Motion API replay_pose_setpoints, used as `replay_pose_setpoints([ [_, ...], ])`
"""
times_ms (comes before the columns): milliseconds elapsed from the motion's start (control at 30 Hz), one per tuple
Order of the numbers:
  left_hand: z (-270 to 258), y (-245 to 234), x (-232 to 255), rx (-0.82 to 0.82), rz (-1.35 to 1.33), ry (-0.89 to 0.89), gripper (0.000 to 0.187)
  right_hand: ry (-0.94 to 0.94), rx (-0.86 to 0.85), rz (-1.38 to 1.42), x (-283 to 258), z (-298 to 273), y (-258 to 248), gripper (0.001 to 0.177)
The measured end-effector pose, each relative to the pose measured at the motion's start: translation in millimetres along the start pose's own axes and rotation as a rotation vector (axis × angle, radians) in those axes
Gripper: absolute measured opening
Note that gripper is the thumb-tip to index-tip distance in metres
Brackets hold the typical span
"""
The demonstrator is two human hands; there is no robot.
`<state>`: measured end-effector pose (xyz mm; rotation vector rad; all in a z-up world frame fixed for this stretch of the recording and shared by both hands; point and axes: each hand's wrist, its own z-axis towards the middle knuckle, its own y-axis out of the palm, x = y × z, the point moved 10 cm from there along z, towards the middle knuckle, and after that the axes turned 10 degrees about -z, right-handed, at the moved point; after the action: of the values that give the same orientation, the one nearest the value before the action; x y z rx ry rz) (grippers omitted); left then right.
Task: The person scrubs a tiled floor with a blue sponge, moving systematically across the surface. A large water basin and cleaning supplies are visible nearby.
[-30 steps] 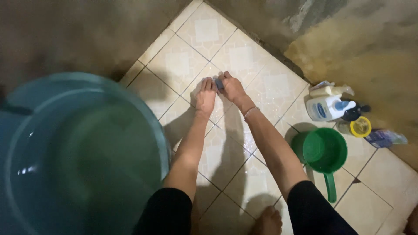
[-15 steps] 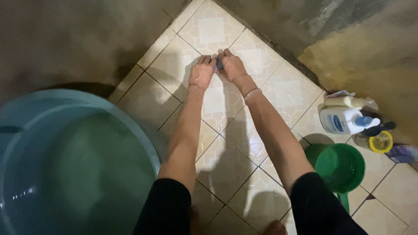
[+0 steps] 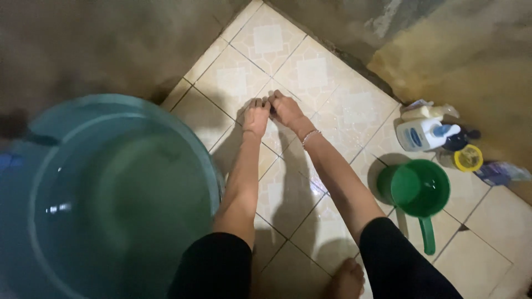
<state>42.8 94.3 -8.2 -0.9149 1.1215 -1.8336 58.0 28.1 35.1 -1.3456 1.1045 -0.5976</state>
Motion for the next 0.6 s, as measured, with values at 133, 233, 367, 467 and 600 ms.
replay_pose_setpoints([
  [133, -39.3, 7.1, 12.0, -0.073, 0.012, -0.075, 0.023, 0.015, -0.054, -0.024, -9.3, -32.2, 22.4, 0.032],
  [233, -63.5, -11.2, 26.0, -0.172, -0.031, -0.146, 0.030, 0.023, -0.107, 0.011, -14.2, -51.2, 40.3, 0.032],
  [367, -94.1, -19.3, 39.9, -0.242, -0.053, -0.198, 0.033, 0.001, -0.139, 0.022, -34.6, -75.4, 39.5, 0.030],
  [467, -118.1, -57.6, 68.6, -0.086, 0.007, -0.085, 0.022, -0.016, -0.149, 0.069, -38.8, -96.2, 44.2, 0.032],
  [600, -122.8, -65.2, 73.1, -0.002, 0.077, -0.110, 0.017, -0.023, -0.098, 0.115, -41.4, -99.8, 40.3, 0.029],
])
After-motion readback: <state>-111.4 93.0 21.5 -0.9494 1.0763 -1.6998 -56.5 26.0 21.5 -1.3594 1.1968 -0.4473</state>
